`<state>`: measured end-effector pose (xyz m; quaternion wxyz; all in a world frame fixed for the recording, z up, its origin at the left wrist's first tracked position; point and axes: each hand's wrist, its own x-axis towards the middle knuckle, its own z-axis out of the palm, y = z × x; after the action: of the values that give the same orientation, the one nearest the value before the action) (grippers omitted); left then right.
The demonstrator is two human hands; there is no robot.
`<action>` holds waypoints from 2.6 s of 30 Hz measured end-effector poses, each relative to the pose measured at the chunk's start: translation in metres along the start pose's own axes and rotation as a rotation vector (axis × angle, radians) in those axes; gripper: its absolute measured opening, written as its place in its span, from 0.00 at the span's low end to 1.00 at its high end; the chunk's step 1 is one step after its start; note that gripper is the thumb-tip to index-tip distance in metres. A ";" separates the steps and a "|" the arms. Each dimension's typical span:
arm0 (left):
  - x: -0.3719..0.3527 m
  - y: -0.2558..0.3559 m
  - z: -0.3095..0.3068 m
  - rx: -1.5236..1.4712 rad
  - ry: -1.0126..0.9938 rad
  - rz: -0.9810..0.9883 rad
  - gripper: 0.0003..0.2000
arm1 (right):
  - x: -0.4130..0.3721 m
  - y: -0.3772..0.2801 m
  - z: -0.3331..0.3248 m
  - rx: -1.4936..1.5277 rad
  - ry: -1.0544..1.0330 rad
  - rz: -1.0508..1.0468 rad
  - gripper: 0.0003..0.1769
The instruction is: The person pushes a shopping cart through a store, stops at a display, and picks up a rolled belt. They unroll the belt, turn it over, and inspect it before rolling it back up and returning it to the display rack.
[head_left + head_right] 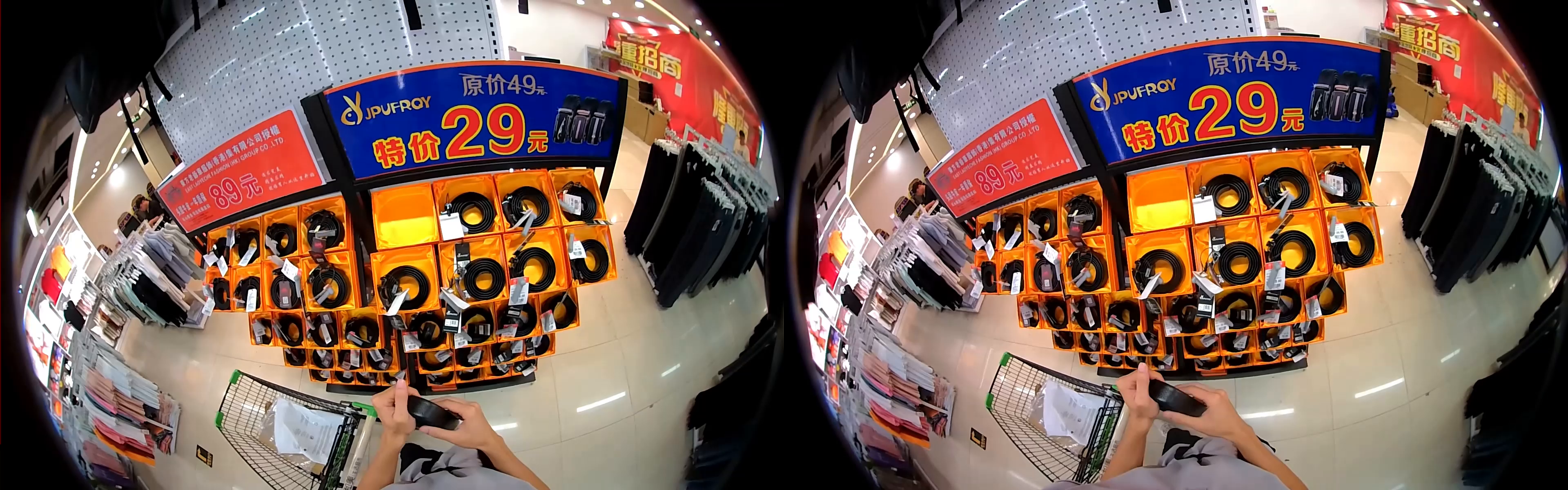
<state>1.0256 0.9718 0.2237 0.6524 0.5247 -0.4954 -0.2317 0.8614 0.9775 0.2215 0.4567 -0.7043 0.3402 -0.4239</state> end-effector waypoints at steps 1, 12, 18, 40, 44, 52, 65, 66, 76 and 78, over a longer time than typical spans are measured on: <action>-0.001 0.001 -0.001 -0.003 -0.016 -0.012 0.24 | -0.001 -0.001 0.000 0.122 -0.002 0.012 0.25; 0.001 -0.001 -0.004 -0.220 -0.084 -0.030 0.32 | -0.008 -0.001 0.009 0.675 -0.369 0.245 0.22; -0.005 -0.001 -0.007 -0.173 -0.233 -0.054 0.30 | -0.003 0.004 0.003 0.696 -0.583 0.337 0.15; -0.008 0.004 -0.007 -0.107 -0.378 -0.016 0.19 | -0.011 0.006 0.011 0.386 -0.295 0.487 0.23; -0.007 -0.003 -0.009 -0.158 -0.411 -0.102 0.20 | -0.012 0.016 0.008 0.396 -0.151 0.391 0.20; -0.011 -0.022 -0.024 -0.524 -0.726 -0.376 0.21 | -0.006 0.001 -0.011 0.537 -0.061 0.102 0.15; 0.009 0.023 -0.023 -0.201 -0.597 0.131 0.18 | 0.001 -0.003 -0.001 0.489 -0.192 0.238 0.12; 0.007 0.019 -0.021 -0.110 -0.553 0.109 0.17 | 0.001 0.002 0.002 0.458 -0.221 0.269 0.11; 0.003 0.001 -0.026 0.007 -0.319 0.320 0.27 | 0.001 -0.003 0.018 0.414 -0.483 0.247 0.16; 0.001 0.001 -0.027 -0.035 -0.300 0.246 0.28 | 0.005 -0.012 0.011 0.433 -0.606 0.362 0.15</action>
<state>1.0497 0.9838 0.2265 0.6039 0.4081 -0.6434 -0.2343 0.8741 0.9812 0.2318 0.7410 -0.6137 0.2116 -0.1718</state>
